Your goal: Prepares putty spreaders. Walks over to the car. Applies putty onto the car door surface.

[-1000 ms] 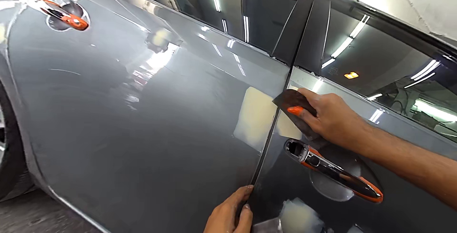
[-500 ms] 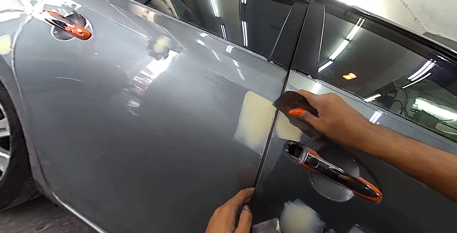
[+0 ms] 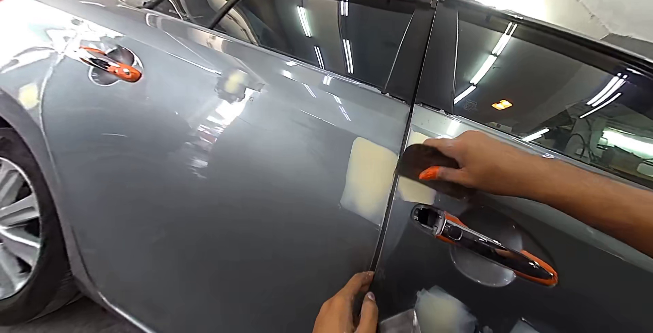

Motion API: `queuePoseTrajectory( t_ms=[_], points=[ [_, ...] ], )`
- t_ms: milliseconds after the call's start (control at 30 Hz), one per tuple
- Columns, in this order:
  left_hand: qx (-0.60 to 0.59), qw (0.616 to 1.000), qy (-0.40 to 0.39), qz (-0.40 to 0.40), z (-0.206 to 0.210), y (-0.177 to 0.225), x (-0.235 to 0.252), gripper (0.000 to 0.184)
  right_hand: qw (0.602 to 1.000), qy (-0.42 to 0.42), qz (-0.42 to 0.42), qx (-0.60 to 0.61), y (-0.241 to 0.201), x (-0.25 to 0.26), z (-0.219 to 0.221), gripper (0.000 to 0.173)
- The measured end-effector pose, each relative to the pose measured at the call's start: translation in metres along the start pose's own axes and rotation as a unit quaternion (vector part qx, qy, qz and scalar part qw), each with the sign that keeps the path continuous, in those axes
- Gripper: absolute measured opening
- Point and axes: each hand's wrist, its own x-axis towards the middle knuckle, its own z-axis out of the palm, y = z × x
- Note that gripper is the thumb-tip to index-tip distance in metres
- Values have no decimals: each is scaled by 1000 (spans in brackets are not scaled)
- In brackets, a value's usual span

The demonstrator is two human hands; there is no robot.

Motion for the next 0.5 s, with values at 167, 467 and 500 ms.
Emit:
queuePoseTrajectory(
  t_ms=[167, 467, 500],
  points=[
    [-11, 1000, -15, 25, -5, -8, 4, 39, 994, -69, -77, -25, -9, 20, -10, 34],
    [-11, 999, -26, 27, -6, -9, 4, 40, 987, -104, -113, -37, -5, 25, -15, 28],
    [-12, 999, -22, 26, -6, -8, 3, 40, 989, -93, -113, -29, -3, 26, -14, 29]
  ],
)
